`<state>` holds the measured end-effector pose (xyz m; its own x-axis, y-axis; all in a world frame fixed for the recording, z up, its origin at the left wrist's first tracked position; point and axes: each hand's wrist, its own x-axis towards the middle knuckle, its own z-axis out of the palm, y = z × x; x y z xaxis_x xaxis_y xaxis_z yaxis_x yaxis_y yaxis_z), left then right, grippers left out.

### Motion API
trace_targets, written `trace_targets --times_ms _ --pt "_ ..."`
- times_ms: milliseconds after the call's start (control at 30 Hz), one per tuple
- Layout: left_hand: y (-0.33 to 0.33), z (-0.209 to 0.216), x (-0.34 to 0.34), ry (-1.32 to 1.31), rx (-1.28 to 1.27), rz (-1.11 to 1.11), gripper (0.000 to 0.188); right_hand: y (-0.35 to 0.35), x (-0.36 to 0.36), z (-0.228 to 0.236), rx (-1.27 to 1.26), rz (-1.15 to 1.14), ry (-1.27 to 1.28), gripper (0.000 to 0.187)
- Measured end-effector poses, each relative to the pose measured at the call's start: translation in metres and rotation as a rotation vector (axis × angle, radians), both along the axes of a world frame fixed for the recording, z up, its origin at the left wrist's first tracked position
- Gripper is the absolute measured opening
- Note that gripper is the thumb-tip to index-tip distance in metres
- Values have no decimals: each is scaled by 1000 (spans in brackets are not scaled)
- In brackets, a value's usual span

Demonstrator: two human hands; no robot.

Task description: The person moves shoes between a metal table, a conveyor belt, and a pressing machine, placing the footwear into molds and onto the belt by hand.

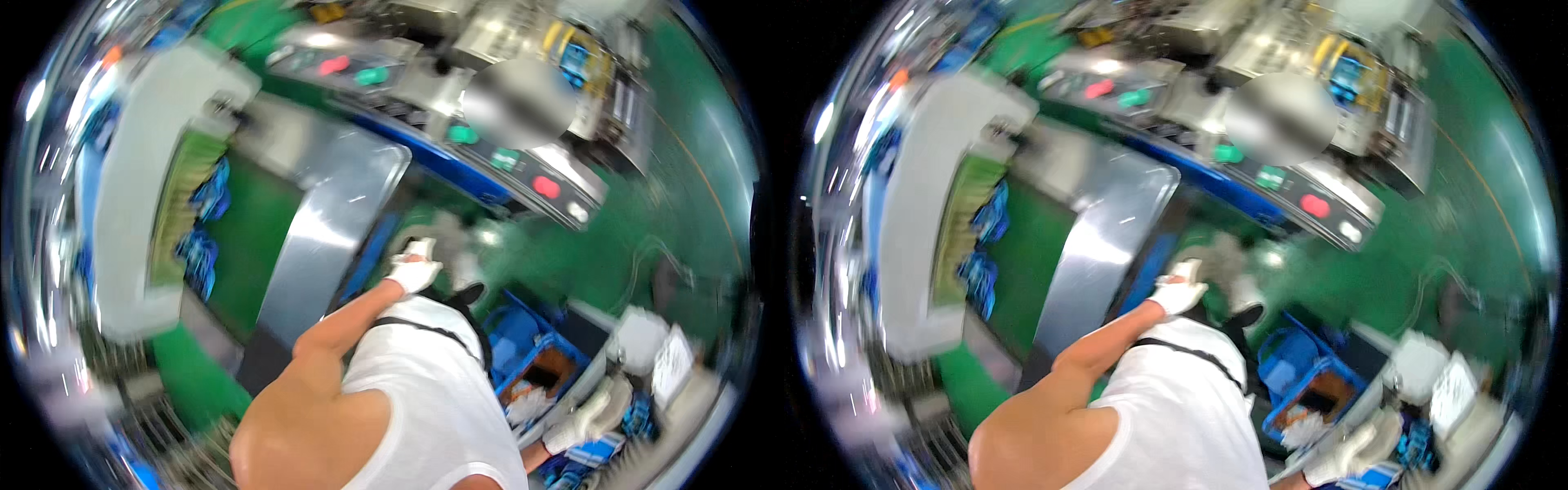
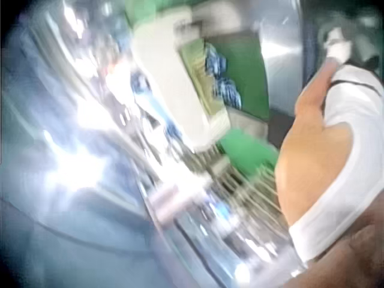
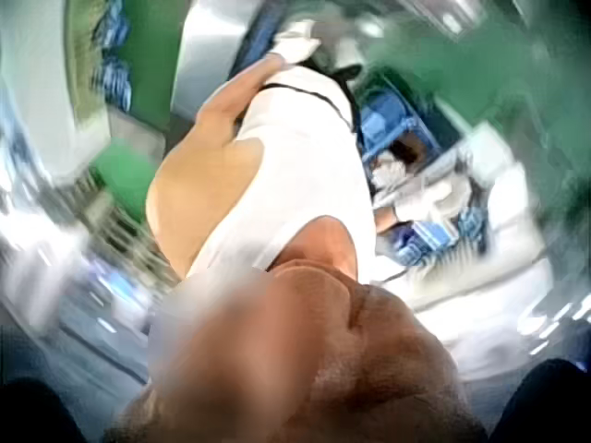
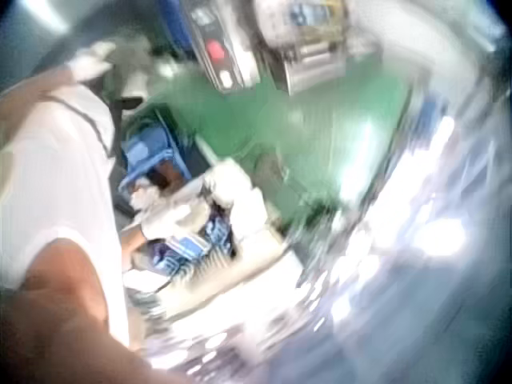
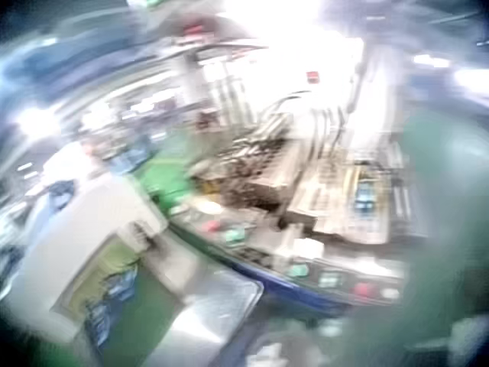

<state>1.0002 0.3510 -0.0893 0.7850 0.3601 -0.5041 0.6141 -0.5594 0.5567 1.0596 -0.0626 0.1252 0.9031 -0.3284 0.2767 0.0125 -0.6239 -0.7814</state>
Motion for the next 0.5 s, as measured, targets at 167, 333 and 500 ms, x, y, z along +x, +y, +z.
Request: trace_targets --times_ms 167,333,500 --pt "71 -39 -110 -227 -221 314 52 175 26 -126 306 677 851 58" --pt "202 -24 -267 -6 186 902 30 209 56 -233 98 795 1034 61" --pt "335 -37 -522 235 442 1559 56 188 74 -245 -830 1360 789 30"
